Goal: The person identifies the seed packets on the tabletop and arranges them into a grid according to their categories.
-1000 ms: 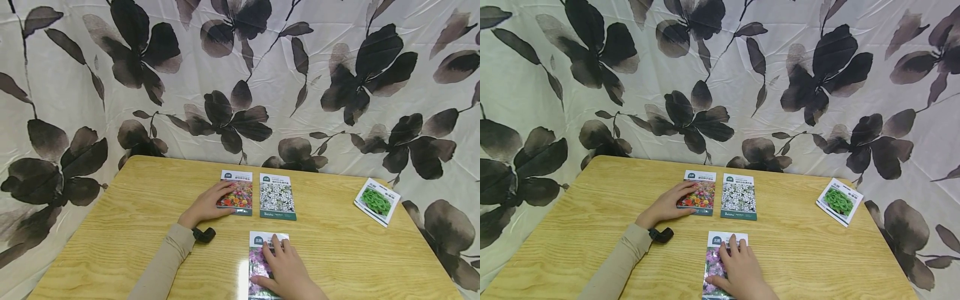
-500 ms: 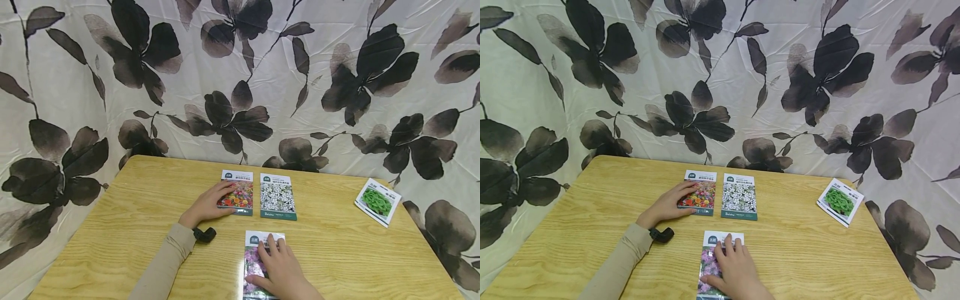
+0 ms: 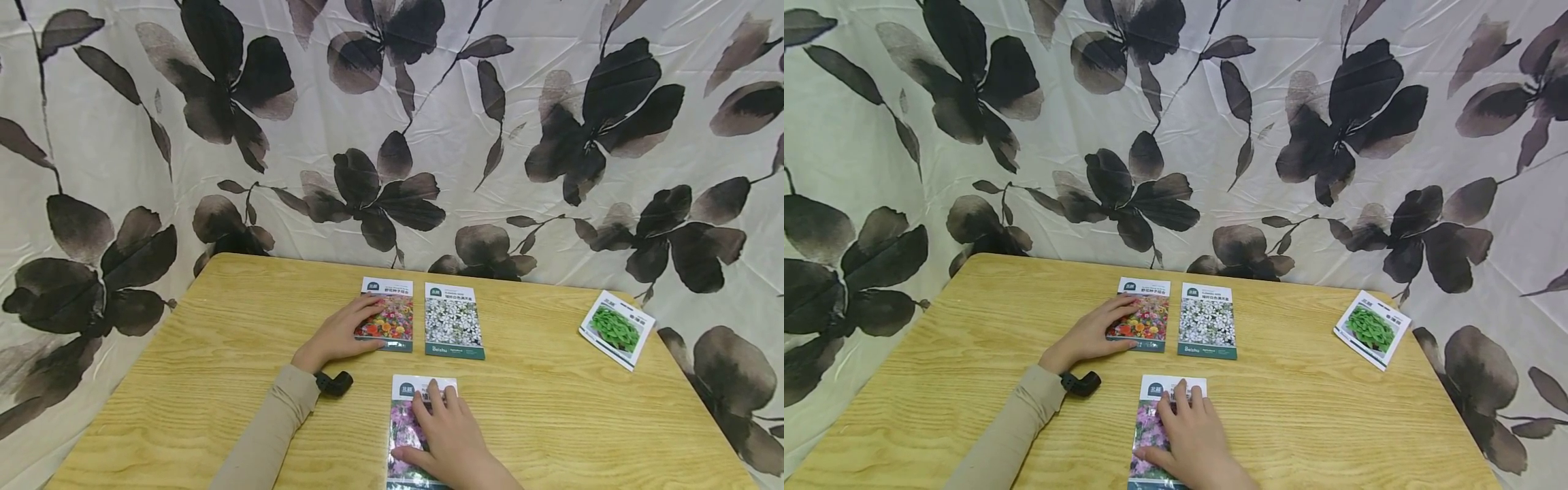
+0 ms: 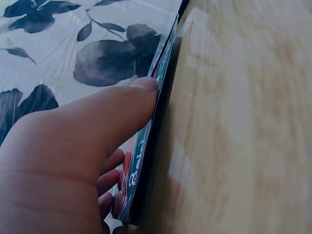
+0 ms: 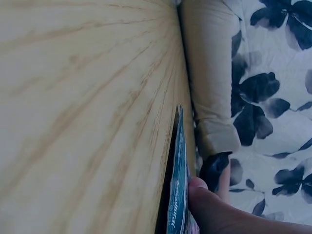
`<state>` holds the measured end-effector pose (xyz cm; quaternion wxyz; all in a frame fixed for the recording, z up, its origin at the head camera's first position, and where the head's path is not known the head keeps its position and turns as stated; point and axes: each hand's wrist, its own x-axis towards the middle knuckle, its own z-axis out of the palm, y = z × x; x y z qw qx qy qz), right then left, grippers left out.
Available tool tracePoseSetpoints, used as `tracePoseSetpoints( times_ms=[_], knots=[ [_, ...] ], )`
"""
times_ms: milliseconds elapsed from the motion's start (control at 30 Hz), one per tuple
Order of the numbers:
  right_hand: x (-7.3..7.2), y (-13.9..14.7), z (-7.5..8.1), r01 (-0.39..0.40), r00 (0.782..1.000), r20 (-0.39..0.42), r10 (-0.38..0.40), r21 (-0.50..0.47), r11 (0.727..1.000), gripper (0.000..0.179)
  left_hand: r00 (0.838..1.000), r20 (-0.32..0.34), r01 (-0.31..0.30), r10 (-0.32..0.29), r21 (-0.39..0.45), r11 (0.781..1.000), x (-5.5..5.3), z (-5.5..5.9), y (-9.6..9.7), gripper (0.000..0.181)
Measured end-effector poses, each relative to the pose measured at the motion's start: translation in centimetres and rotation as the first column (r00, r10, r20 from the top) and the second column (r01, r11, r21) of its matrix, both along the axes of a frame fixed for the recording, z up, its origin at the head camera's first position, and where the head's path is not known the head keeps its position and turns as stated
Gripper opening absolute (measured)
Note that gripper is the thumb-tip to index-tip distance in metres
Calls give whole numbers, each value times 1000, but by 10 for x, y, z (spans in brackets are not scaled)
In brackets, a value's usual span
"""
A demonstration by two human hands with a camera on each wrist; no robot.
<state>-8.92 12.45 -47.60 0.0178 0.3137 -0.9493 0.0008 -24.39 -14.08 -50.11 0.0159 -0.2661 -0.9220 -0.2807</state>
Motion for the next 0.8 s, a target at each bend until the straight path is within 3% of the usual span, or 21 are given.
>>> tracePoseSetpoints(
  times_ms=[800],
  knots=[
    [-2, -19, 3, 77, 992, 108, -66, -95, 993, 95, 1000, -11, 1, -1, 4, 1000, -1, 0, 1, 77]
  ],
)
